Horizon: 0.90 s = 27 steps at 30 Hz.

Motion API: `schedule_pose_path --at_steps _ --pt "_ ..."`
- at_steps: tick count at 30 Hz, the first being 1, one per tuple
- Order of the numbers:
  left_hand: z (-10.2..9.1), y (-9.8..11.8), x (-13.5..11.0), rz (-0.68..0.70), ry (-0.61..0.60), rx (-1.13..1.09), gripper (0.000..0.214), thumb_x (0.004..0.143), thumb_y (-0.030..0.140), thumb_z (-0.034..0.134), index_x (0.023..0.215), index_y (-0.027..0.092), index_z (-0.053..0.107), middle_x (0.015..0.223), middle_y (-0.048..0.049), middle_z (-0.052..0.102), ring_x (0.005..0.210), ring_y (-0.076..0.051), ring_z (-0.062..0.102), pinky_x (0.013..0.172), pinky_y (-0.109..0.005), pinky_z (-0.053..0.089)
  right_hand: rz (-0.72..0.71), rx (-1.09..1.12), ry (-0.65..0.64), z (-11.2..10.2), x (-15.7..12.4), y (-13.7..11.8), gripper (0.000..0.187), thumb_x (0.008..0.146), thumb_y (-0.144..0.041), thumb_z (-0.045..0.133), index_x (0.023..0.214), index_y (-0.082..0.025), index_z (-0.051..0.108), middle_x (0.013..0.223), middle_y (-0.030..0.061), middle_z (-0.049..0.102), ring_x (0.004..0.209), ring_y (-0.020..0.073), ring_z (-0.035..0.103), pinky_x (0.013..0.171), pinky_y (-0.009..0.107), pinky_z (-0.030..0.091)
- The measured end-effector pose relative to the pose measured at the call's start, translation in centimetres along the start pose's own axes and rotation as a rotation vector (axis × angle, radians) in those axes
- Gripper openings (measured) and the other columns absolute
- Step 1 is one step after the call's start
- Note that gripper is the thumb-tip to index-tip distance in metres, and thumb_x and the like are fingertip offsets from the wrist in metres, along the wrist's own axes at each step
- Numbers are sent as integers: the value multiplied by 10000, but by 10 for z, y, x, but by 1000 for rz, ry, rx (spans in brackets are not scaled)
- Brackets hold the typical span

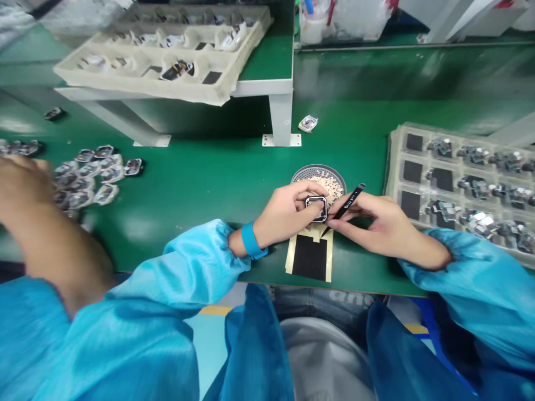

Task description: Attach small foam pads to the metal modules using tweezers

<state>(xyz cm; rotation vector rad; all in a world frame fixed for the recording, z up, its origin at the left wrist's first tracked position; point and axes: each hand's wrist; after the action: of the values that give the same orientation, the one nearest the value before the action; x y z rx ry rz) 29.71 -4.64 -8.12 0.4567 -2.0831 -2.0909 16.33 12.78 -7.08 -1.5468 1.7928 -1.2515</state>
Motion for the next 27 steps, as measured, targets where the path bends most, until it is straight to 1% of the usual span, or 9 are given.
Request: schedule_pose_path --at_steps 3,11,17,20,22,23,24,26,27 --pt "0 0 0 4 13 -2 193 853 175 661 1042 137 675 873 -61 731 553 -106 635 469 -199 524 -6 4 -8 -1 1 -2 236 842 -157 773 1053 -199 677 976 11 748 785 112 740 758 196 650" --pt "0 -3 2 -2 0 6 209 866 185 655 1069 143 681 864 -60 734 553 -107 644 480 -196 530 -32 -27 -1 -1 0 -3 212 863 -197 763 1060 -201 683 952 21 752 774 122 739 729 211 651" --pt "-1 -1 1 -32 -1 -18 217 863 193 668 1072 140 691 876 -65 733 540 -99 631 475 -193 537 -4 -2 -9 1 -1 -1 205 867 -203 757 1061 -204 690 946 19 756 765 126 740 723 227 656" --pt "-1 -2 1 -33 5 -17 220 863 199 674 1073 142 707 906 -75 737 577 -116 654 482 -203 558 22 33 -9 -3 0 -8 174 873 -213 758 1036 -206 697 933 17 755 774 125 741 738 229 660" --pt "-1 -2 2 -37 11 -18 226 865 204 675 1078 142 719 913 -80 736 603 -129 664 488 -219 579 49 96 42 -8 0 -17 168 880 -207 752 1035 -216 687 928 19 756 792 136 749 751 246 668" --pt "-1 -2 2 -39 11 -19 232 865 207 677 1082 140 723 917 -83 737 605 -132 664 489 -225 586 42 126 97 -12 1 -22 177 882 -194 747 1043 -222 678 934 22 757 801 143 753 751 256 672" --pt "-1 -2 2 -41 7 -22 238 866 208 679 1088 136 726 922 -85 738 602 -131 661 489 -230 591 18 141 169 -15 1 -26 192 879 -173 744 1048 -225 670 942 26 756 817 151 756 752 264 674" --pt "0 -2 3 -45 -2 -37 255 867 206 682 1105 127 727 929 -88 742 591 -126 653 489 -233 596 -76 112 317 -19 3 -31 219 862 -132 746 1043 -225 665 955 37 753 855 169 759 771 284 672" --pt "0 -2 3 -51 -4 -47 263 867 204 682 1114 125 727 929 -87 743 589 -123 651 491 -232 598 -114 74 362 -20 4 -31 230 852 -117 748 1038 -223 667 965 45 752 883 180 759 796 303 669"
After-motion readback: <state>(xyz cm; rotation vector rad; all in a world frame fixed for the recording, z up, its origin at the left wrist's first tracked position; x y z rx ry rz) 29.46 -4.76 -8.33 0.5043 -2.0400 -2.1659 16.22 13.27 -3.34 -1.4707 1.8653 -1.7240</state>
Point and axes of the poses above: each hand's wrist, its own x-axis towards the middle knuckle, its own z-axis out of the palm, y = z × x
